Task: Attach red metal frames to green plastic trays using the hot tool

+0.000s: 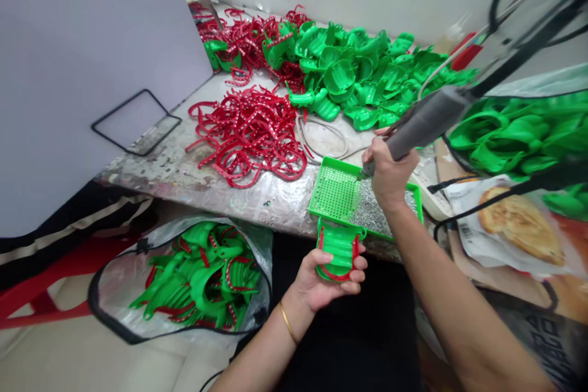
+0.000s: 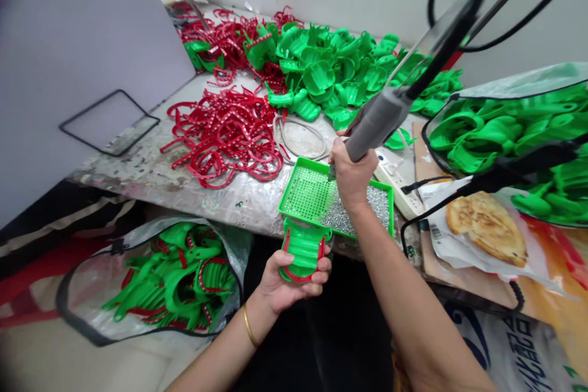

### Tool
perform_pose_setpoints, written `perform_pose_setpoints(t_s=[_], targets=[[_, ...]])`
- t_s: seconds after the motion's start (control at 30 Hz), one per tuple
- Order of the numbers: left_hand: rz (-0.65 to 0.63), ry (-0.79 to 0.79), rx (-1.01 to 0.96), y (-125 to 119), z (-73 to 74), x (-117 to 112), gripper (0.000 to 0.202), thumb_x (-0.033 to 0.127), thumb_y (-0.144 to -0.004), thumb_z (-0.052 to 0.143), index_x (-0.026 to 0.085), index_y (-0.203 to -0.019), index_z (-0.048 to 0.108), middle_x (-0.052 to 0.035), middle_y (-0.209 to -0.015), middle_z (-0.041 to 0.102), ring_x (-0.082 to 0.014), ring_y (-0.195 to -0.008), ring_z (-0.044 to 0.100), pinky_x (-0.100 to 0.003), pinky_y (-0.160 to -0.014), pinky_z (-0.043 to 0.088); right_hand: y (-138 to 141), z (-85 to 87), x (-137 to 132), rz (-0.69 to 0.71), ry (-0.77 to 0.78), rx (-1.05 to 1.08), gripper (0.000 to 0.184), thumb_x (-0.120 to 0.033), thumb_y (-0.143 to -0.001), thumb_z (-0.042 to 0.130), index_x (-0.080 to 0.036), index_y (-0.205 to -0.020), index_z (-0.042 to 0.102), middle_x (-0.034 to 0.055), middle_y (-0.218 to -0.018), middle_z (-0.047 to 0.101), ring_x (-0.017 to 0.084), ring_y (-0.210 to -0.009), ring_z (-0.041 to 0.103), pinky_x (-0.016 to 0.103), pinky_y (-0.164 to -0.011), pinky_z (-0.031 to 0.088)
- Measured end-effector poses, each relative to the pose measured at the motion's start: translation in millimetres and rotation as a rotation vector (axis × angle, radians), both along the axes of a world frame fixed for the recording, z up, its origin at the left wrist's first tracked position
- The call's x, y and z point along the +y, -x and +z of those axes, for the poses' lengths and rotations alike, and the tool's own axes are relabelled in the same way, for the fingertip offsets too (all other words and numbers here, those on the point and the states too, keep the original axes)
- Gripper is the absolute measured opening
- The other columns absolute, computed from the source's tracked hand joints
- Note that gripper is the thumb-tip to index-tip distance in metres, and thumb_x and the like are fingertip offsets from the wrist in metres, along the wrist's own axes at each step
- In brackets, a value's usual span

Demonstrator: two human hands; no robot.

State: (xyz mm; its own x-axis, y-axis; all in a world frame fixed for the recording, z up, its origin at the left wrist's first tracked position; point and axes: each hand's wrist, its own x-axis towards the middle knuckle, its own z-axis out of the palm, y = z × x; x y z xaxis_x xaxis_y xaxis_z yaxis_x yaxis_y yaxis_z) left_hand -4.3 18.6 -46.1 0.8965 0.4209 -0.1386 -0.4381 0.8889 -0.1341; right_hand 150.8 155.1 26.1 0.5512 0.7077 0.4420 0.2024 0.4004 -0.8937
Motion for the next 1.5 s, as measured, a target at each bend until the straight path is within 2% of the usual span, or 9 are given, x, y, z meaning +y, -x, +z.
perform_pose_setpoints(t_s=[0.1, 0.17, 0.27, 0.37, 0.63, 0.8, 1.27, 1.4, 1.5], targets=[[-0.007, 0.008, -0.008, 0, 2.1, 0, 0.059, 0.026, -0.06, 0.06, 0.002, -0.114, 0.055, -0.0116, -0.09, 0.052, -0.014, -0.073, 0.046, -0.022, -0.058, 0.028, 22, 19.8, -27, 0.075, -0.022, 0.023, 0.013, -0.028, -0.077, 0.064, -0.019, -0.085, 0.06, -0.0055, -0.053, 0.049, 0.009, -0.042, 0.047, 0.025, -0.045, 0.043], [-0.006, 0.009, -0.013, 0, 2.2, 0, 0.059, 0.025, -0.06, 0.06, 0.002, -0.113, 0.055, -0.0117, -0.089, 0.052, -0.0143, -0.073, 0.046, -0.022, -0.058, 0.027, 40, 28.2, -50, 0.144, 0.035, 0.045, 0.012, -0.027, -0.079, 0.063, -0.02, -0.089, 0.061, -0.0054, -0.054, 0.049, 0.009, -0.043, 0.046, 0.025, -0.046, 0.043], [0.015, 0.006, -0.011, 0, 0.8, 0, 0.049, 0.024, -0.061, 0.06, 0.007, -0.107, 0.059, -0.0113, -0.087, 0.055, -0.0155, -0.072, 0.048, -0.023, -0.057, 0.025, 63, 29.8, -79, 0.224, 0.139, 0.083, 0.014, -0.027, -0.08, 0.063, -0.019, -0.091, 0.061, -0.005, -0.056, 0.05, 0.009, -0.046, 0.048, 0.024, -0.046, 0.042], [0.03, -0.005, 0.013, 1, -1.6, 0, 0.039, 0.022, -0.061, 0.06, 0.01, -0.099, 0.063, -0.0113, -0.086, 0.059, -0.0168, -0.071, 0.049, -0.024, -0.057, 0.024, 75, 24.1, -92, 0.265, 0.175, 0.129, 0.015, -0.027, -0.08, 0.064, -0.019, -0.092, 0.06, -0.005, -0.057, 0.05, 0.008, -0.046, 0.047, 0.022, -0.045, 0.039], [0.044, 0.0, 0.068, 0, -6.3, -2, 0.034, 0.022, -0.061, 0.062, 0.011, -0.094, 0.065, -0.0097, -0.083, 0.063, -0.0184, -0.068, 0.054, -0.025, -0.057, 0.023, 79, 17.5, -91, 0.256, 0.196, 0.136, 0.017, -0.028, -0.079, 0.064, -0.017, -0.092, 0.06, -0.004, -0.059, 0.052, 0.008, -0.048, 0.049, 0.023, -0.048, 0.043], [0.033, -0.007, 0.086, 0, -8.2, -1, 0.034, 0.02, -0.061, 0.062, 0.01, -0.094, 0.065, -0.0102, -0.083, 0.065, -0.0188, -0.067, 0.056, -0.026, -0.055, 0.025, 82, 13.5, -91, 0.27, 0.188, 0.158, 0.011, -0.023, -0.078, 0.062, -0.018, -0.088, 0.058, -0.0052, -0.056, 0.051, 0.009, -0.046, 0.05, 0.023, -0.047, 0.044], [0.082, 0.067, 0.163, 2, -7.0, -3, 0.033, 0.017, -0.061, 0.063, 0.011, -0.094, 0.064, -0.0068, -0.085, 0.066, -0.0191, -0.073, 0.057, -0.027, -0.058, 0.033, 90, 2.6, -99, 0.164, 0.13, 0.141, 0.012, -0.021, -0.078, 0.064, -0.02, -0.088, 0.058, -0.0035, -0.064, 0.054, 0.01, -0.052, 0.054, 0.026, -0.052, 0.046], [0.043, -0.003, 0.067, 2, -2.7, -1, 0.034, 0.021, -0.064, 0.06, 0.009, -0.096, 0.063, -0.0089, -0.083, 0.062, -0.0176, -0.07, 0.054, -0.025, -0.057, 0.029, 78, 11.0, -93, 0.257, 0.148, 0.189, 0.018, -0.024, -0.08, 0.062, -0.018, -0.096, 0.057, -0.0052, -0.059, 0.05, 0.009, -0.048, 0.049, 0.024, -0.049, 0.043], [0.0, -0.025, -0.012, 1, 0.1, 1, 0.051, 0.024, -0.063, 0.06, 0.004, -0.11, 0.057, -0.0104, -0.086, 0.056, -0.0147, -0.071, 0.049, -0.022, -0.057, 0.028, 53, 20.8, -71, 0.209, 0.085, 0.132, 0.022, -0.027, -0.079, 0.063, -0.019, -0.099, 0.058, -0.0065, -0.056, 0.048, 0.008, -0.047, 0.047, 0.022, -0.046, 0.041]])
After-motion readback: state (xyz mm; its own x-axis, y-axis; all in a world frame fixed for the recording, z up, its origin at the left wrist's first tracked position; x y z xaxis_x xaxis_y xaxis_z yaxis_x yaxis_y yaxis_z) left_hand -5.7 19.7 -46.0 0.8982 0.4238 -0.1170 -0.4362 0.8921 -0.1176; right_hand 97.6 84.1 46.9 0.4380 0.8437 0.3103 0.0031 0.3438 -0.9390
